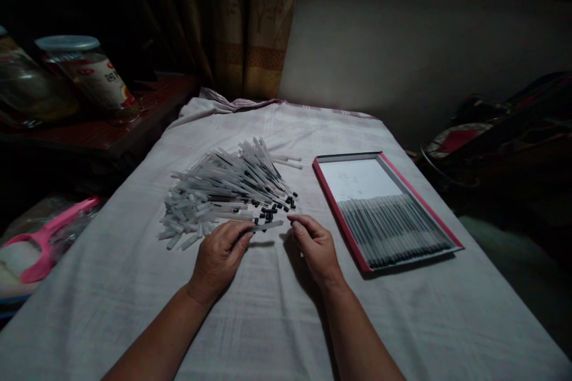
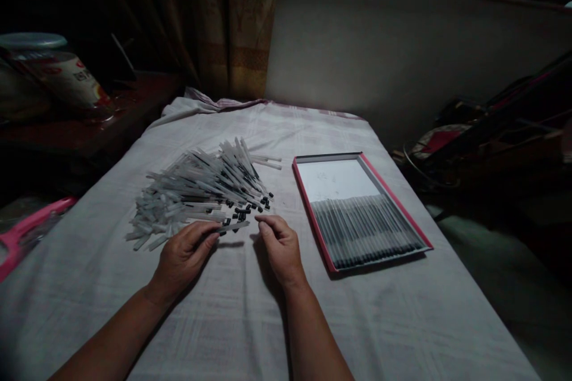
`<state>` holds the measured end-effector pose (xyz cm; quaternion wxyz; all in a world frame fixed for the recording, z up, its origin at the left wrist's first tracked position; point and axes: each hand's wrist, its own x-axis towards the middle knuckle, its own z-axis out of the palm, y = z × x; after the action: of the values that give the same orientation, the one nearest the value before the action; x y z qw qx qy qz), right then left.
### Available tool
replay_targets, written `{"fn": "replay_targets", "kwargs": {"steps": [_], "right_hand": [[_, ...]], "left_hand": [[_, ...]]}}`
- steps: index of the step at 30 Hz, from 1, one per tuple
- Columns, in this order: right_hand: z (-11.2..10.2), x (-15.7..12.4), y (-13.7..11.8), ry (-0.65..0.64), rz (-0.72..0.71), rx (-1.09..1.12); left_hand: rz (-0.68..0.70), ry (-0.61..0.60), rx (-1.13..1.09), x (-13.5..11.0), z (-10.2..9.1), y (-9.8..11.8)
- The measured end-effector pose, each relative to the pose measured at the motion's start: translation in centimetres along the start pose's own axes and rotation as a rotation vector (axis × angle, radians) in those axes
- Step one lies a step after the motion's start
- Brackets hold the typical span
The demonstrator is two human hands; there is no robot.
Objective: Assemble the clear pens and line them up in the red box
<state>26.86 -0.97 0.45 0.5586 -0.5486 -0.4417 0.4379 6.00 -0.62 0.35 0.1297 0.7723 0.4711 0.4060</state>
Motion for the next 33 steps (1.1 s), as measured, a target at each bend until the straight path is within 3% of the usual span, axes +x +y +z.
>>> {"fn": "replay_targets", "kwargs": {"steps": [7,14,23,28,33], "right_hand": [[0.21,0.07,-0.32,-0.029,0.074,0.126],[0.04,0.20,-0.34,-0.060,-0.054,0.008],[0.58,-0.27,0.13,0.025,-0.086,-0.138],[0.38,-0.48,0.44,-0.030,-0.173,-0.279],[0.17,-0.74,0.47,-0.119,-0.102,-0.181]], "left_hand": [[0.092,-0.028,0.085,0.06,-0.08,0.22],[0.057,-0.069,0.089,0.10,-0.12,0.35],[0.124,-0.070,0.062,0.13,-0.13,0.38],[0.128,-0.080,0.036,0.18,-0.25,0.51],[0.093,-0.045,0.038,0.16,-0.24,0.24]]}}
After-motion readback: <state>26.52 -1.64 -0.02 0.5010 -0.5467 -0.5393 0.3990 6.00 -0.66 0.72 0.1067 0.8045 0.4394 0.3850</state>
